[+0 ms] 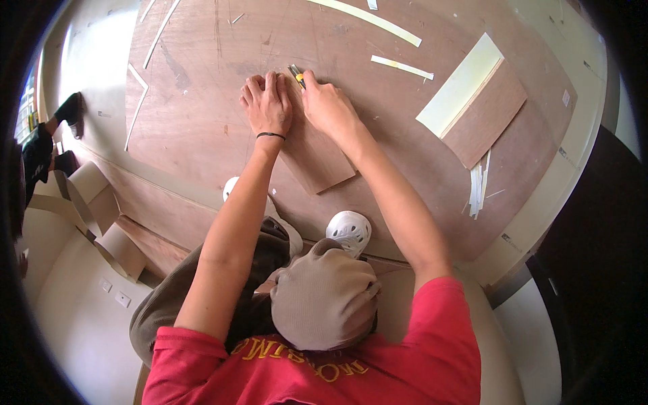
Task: The person sits on the floor and uses a utility knife to cut a rectangular piece of material into smaller strips. They handle the material and knife with both hands, making multiple cuts along the edges.
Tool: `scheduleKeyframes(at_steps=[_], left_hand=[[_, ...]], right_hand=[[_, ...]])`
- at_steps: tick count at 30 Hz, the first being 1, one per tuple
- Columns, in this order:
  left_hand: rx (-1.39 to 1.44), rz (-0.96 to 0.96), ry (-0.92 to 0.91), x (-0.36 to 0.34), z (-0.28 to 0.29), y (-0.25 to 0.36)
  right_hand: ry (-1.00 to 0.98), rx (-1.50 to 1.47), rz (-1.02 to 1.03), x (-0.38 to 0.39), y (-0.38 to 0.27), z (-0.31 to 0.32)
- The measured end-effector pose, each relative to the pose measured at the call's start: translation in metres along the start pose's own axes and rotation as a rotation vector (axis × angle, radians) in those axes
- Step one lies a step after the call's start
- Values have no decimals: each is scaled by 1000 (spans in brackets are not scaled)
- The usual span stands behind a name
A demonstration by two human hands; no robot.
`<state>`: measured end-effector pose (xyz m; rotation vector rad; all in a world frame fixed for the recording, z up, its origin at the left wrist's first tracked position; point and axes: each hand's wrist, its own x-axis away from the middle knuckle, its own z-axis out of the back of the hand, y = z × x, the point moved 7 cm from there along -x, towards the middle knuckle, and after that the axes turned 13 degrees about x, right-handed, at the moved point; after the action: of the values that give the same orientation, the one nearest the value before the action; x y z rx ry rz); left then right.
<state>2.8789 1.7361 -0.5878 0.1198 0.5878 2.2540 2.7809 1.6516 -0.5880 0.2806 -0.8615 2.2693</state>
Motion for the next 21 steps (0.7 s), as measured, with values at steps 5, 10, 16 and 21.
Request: scheduleKeyframes(at_steps=[5,10,16,21], left_hand=[[4,55,103,4,-1,2],[-9,82,49,4,-2,1],[-29,107,11,3,-3,3],[-2,96,65,4,1,0]], right_hand=[[-119,-4,-99,4,-6,-2],[-123,25,-136,7,-10,5],[-214,63,-195,64,11,-11],[-324,92,-277,131,32,-27]])
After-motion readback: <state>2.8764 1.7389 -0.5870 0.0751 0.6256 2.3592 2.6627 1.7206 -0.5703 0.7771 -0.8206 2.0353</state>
